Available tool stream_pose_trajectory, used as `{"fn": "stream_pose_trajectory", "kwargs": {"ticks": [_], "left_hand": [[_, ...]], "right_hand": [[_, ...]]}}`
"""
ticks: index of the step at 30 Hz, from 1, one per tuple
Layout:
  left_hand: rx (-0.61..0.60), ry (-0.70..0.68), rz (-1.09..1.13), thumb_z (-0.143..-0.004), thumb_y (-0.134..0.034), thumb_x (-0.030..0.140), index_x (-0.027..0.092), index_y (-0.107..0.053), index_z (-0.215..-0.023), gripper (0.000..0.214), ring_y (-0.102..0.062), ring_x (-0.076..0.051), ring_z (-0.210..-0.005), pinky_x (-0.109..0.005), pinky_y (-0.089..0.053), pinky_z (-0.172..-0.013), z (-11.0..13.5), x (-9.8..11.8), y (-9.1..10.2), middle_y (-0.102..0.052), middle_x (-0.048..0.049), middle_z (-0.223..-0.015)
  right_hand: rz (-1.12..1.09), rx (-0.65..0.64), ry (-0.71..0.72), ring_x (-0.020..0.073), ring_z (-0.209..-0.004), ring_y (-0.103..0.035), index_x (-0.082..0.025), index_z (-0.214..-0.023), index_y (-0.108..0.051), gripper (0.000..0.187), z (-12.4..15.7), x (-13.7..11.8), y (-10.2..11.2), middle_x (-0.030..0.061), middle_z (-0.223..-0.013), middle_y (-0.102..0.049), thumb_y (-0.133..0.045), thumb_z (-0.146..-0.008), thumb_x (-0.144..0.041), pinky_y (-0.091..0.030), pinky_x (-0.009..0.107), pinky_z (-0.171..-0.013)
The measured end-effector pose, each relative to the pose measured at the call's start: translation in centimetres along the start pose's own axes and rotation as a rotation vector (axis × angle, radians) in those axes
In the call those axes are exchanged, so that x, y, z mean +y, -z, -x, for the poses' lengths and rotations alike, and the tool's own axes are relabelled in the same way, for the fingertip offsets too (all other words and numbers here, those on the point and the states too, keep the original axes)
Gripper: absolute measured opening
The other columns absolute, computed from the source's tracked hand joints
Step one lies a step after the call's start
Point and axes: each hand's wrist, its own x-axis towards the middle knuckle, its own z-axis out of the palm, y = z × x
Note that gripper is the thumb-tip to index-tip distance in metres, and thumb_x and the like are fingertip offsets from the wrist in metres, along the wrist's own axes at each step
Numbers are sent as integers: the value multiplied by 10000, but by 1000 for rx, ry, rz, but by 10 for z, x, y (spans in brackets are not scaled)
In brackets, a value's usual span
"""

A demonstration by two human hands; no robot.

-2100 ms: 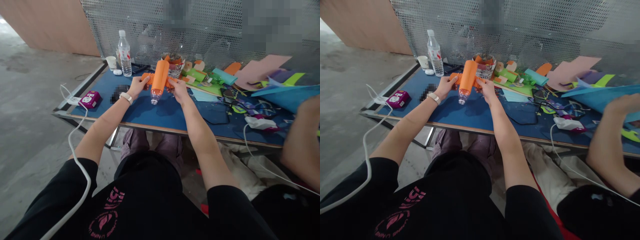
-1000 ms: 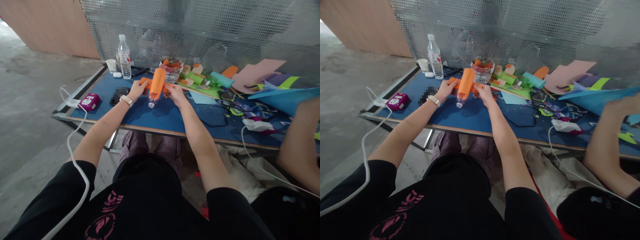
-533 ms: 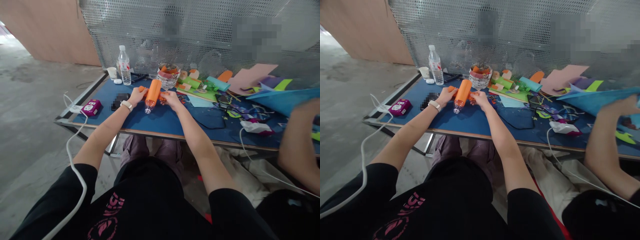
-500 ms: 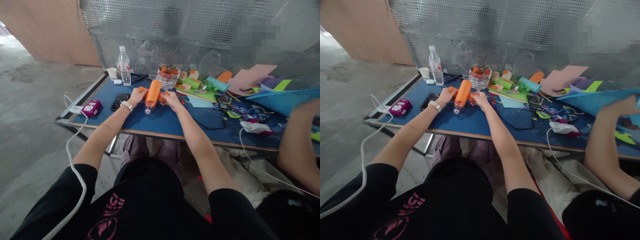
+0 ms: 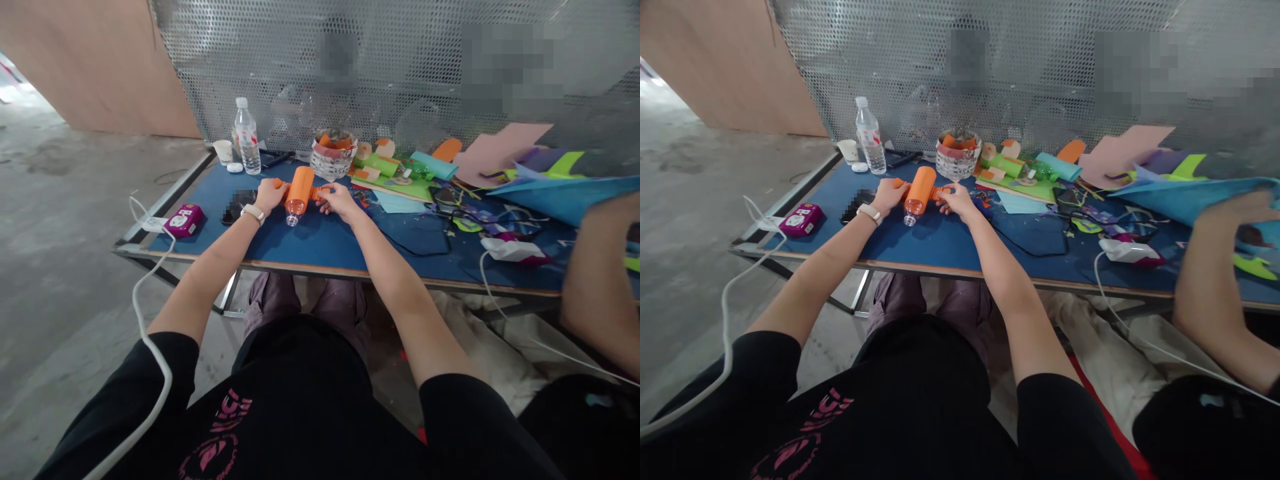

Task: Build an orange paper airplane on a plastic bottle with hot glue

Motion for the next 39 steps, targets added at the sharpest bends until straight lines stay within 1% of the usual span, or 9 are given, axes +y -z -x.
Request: {"fn": "stream_pose_trajectory", "kwargs": {"ticks": [5,9,11,16,20,24,28,34,39], "left_hand": [[163,9,-187,-946,-851,267,243,-667,-951,185,-734,-318,-1200,-493,-559,-1281,-1,0,6,-751,-81,-1015],[193,-58,-280,-950,-848,167,210,-684,-1317,404,-748,-343,-1374,-562,-524,-1387,-2,-2,7,-780,-165,-1347],[187,-134,-348,-970,-826,143,186,-678,-1397,454,-736,-345,-1423,-566,-551,-1381,-2,-1,6,-739,-212,-1480],[47,-337,-390,-1114,-687,259,191,-719,-1389,285,-696,-346,-1505,-554,-619,-1310,2,6,4,-740,-217,-1531],[-67,-423,-452,-1038,-843,415,217,-708,-1536,552,-573,-376,-1681,-607,-413,-1495,6,12,2,-675,-205,-1676],[-158,-318,-526,-921,-964,465,248,-694,-1614,775,-368,-462,-1850,-691,-265,-1548,9,13,-3,-480,-223,-1872],[-153,-311,-522,-926,-931,364,212,-641,-1641,786,-444,-467,-1809,-682,-333,-1525,8,12,-7,-520,-259,-1852],[136,-317,-478,-974,-822,246,179,-550,-1674,754,-563,-454,-1707,-680,-404,-1474,1,14,-4,-614,-279,-1765],[144,-397,-506,-1069,-739,249,162,-597,-1637,592,-617,-411,-1636,-600,-440,-1462,3,22,-6,-658,-257,-1692]], "right_hand": [[7,-13,15,135,-517,-692,-252,-1173,-563,202,3,-4,1,1,-741,-801,-722,-1190,-129,-491,190,-439],[47,-26,51,137,-515,-687,-254,-1183,-569,233,5,-3,2,-18,-743,-789,-752,-1163,-110,-474,196,-437],[73,-37,75,136,-512,-686,-248,-1170,-592,236,6,-2,1,-25,-743,-782,-772,-1144,-98,-465,199,-434],[119,-43,147,138,-509,-679,-234,-1105,-642,214,7,0,-1,-19,-747,-771,-765,-1120,-60,-438,221,-436],[127,3,217,152,-541,-679,-235,-1089,-684,170,2,0,4,-17,-750,-766,-770,-1103,-89,-431,246,-464],[130,61,270,156,-550,-664,-230,-1038,-728,156,-7,1,12,-18,-736,-759,-802,-1041,-93,-464,261,-516],[98,75,274,150,-554,-663,-230,-1023,-741,127,-15,6,15,-11,-750,-766,-830,-1015,-140,-470,254,-513],[60,76,255,134,-569,-679,-231,-1060,-740,117,-21,10,20,9,-810,-772,-856,-1050,-246,-432,232,-467],[131,80,315,170,-586,-674,-241,-1021,-746,64,-24,11,23,12,-797,-770,-807,-1042,-238,-487,290,-545]]}}
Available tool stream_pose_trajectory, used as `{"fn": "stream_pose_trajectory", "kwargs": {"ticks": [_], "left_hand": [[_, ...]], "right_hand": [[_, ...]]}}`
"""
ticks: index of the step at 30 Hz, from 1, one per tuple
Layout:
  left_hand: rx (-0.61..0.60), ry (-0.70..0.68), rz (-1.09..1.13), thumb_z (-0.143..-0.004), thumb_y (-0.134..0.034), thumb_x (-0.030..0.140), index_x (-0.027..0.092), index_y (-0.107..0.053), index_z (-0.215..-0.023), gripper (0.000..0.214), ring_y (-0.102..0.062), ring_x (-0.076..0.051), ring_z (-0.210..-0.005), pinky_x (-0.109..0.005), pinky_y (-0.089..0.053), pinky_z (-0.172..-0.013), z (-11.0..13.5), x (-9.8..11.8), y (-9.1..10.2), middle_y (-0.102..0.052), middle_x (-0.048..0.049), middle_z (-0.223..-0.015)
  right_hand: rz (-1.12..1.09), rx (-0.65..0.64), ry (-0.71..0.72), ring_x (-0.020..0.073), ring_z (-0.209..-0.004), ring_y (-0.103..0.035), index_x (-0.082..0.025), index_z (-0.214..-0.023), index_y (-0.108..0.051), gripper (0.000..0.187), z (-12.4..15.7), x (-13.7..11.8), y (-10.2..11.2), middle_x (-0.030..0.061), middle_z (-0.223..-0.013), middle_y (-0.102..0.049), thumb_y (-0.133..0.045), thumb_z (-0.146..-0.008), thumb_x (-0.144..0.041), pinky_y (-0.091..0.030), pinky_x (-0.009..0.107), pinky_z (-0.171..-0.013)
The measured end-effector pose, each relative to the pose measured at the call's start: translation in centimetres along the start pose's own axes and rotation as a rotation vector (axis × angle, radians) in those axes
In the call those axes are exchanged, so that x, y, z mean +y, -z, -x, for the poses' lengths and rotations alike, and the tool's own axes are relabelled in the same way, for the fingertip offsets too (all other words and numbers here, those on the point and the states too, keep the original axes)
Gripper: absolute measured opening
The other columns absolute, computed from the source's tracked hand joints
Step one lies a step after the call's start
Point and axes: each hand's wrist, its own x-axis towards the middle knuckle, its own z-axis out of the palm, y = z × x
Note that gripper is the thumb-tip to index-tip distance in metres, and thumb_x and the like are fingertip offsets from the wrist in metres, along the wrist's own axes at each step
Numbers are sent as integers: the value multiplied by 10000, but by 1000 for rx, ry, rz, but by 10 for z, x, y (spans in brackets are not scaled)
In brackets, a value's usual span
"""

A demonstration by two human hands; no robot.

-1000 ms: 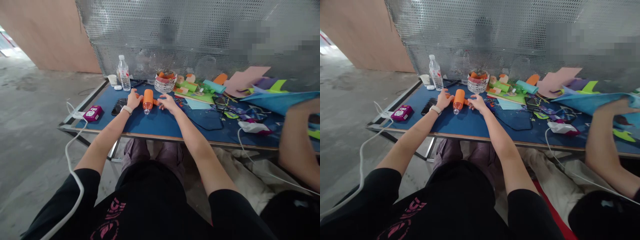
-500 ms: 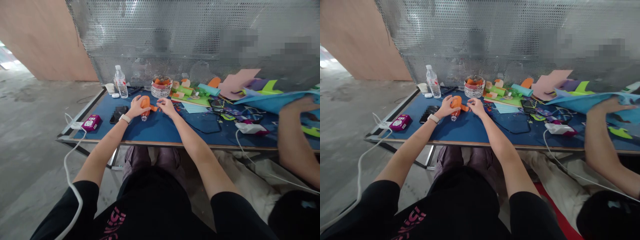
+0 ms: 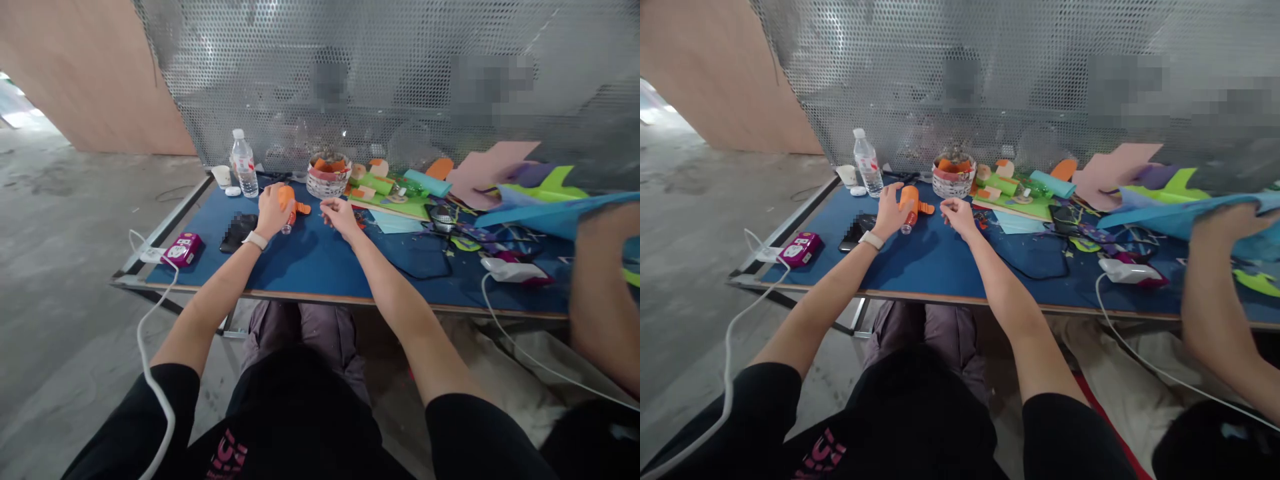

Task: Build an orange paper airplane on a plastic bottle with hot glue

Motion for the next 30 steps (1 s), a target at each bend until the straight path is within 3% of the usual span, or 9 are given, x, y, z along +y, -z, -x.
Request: {"fn": "stream_pose_trajectory", "kwargs": {"ticks": [6,15,20,25,28,30], "left_hand": [[-84,-58,-82,-1067,-757,252,211,-640,-1604,551,-580,-428,-1635,-668,-398,-1480,8,17,-2,-660,-217,-1678],[-174,-87,-135,-1047,-755,244,213,-657,-1574,537,-537,-482,-1694,-774,-260,-1537,17,31,-1,-636,-228,-1714],[-214,-95,-102,-1001,-754,204,226,-683,-1549,553,-529,-489,-1696,-825,-223,-1535,17,33,-6,-665,-215,-1672],[-218,-100,-92,-1003,-765,215,231,-701,-1539,540,-515,-491,-1704,-838,-215,-1537,20,34,-7,-659,-213,-1688],[-202,-123,-96,-998,-761,200,250,-703,-1537,544,-528,-472,-1698,-838,-233,-1537,24,35,-8,-675,-188,-1684],[-199,-136,-98,-1013,-756,210,249,-700,-1547,538,-528,-460,-1704,-831,-229,-1545,26,37,-8,-675,-181,-1690]], "right_hand": [[239,-65,179,263,-767,-756,-242,-965,-800,23,1,5,3,27,-771,-778,-802,-959,-220,-620,413,-858],[319,-21,221,304,-868,-809,-260,-1032,-776,39,-8,11,2,69,-902,-850,-794,-1000,-274,-685,492,-1011],[359,66,309,348,-1151,-840,-262,-1084,-737,136,-62,1,5,138,-1170,-868,-789,-1010,-160,-656,553,-1215],[672,196,405,422,-1504,-691,-221,-1314,-748,251,-138,1,28,207,-1449,-807,-766,-1064,-242,-505,707,-1416],[732,147,407,448,-1587,-647,-208,-1438,-732,399,-175,9,36,232,-1587,-763,-795,-1054,-294,-487,745,-1423],[722,107,375,432,-1575,-681,-214,-1480,-732,390,-196,14,36,219,-1593,-780,-708,-1091,-235,-488,761,-1418]]}}
